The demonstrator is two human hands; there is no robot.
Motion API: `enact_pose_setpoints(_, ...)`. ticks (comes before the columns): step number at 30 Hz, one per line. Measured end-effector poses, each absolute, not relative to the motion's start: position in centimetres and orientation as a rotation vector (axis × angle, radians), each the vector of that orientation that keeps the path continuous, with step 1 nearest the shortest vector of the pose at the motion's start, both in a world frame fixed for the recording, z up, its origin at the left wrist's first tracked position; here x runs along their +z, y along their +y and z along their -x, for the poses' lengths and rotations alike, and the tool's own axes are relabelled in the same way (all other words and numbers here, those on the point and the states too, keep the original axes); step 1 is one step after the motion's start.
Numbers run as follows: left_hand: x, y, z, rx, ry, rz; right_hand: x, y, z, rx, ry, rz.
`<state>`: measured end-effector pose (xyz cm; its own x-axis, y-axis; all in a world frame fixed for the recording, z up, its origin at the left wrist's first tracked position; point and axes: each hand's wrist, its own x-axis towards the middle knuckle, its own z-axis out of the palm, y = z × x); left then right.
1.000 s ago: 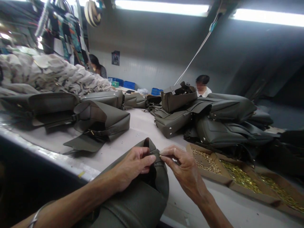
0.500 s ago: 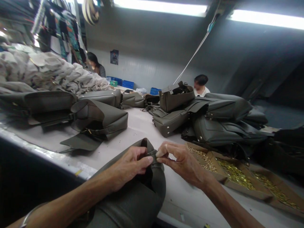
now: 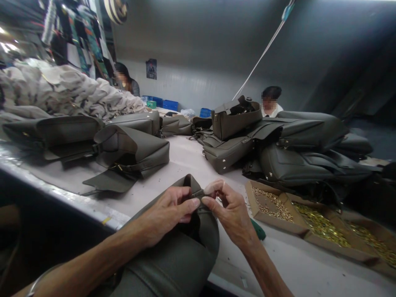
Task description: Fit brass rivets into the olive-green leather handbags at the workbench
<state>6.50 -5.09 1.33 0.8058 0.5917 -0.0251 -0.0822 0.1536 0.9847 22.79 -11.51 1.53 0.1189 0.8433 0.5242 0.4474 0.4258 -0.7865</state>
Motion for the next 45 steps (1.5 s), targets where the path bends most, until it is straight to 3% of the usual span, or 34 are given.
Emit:
enact_pose_setpoints(11,2.3,-5.4,-6.8,0.575,0.465,-1.344,1.1,-10.8,-21.0,0.147,-1.357,1.299)
enact_pose_setpoints(19,1.8,-5.1,-6.6,0.561,0.426,-1.357,0.9,-12.1,-22.7,0.343,-1.474,1.238)
enact_pose_setpoints(26,1.8,-5.1,-6.5,0.561,0.429,-1.327,2.2,-11.6,-23.0,0.339,-1.666,1.164)
enact_pose_setpoints(35,1.5,-4.7,-6.4,0.597,0.439,-1.341,1.1,-10.3,-21.6,0.189,-1.461,1.330)
enact_pose_setpoints(45,2.1,-4.7,-6.5,0.582,0.435,-1.338,1.3,-10.8,-23.0,0.332,-1.579,1.201)
